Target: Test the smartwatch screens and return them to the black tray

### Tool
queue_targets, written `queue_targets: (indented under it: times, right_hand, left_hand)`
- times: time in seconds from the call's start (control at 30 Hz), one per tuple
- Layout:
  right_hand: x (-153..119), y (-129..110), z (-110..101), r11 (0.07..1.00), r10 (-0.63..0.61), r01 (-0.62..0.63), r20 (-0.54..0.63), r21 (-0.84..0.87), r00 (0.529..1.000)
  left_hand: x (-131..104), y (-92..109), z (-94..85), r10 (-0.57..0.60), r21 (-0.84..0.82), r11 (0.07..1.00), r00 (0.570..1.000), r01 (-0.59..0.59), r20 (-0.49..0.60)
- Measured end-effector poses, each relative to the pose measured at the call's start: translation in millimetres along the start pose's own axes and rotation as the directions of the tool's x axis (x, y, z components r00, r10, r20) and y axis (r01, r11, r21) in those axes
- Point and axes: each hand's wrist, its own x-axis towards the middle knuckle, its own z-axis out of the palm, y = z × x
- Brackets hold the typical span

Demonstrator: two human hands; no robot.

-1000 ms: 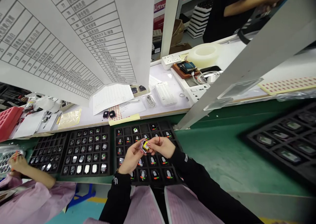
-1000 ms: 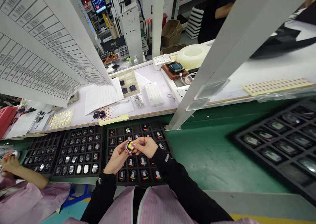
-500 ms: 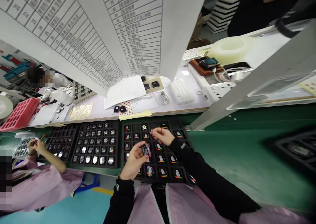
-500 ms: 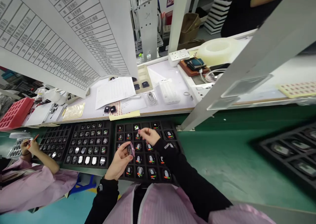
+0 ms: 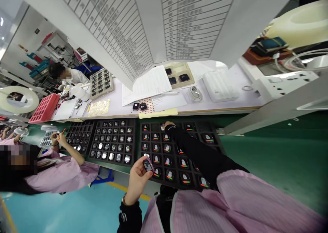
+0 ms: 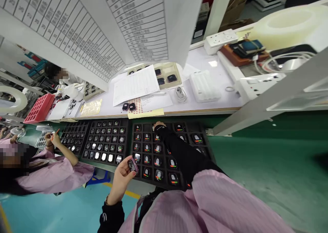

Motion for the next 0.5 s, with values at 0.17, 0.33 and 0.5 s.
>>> queue_targets:
  times: [0.17, 0.33, 0.5]
  right_hand:
    - [-3, -7, -1, 0.996, 0.02, -0.022, 0.03, 0.082, 0.999]
    - [-20, -1, -7, 0.942, -0.001, -0.009, 0.03, 0.337, 1.0]
    - [-66, 10, -12, 0.751, -0.054, -0.013, 0.081, 0.66, 0.995]
  left_hand:
    - [-1, -4, -16.0, 0.004, -0.028, 1.0, 1.0, -0.004, -0.015]
    - [5, 1, -19.6, 0.02, -0.005, 1.0, 1.0, -0.02, -0.008]
    - [9, 16, -9.8, 0.048, 0.076, 0.996, 0.997, -0.052, 0.053]
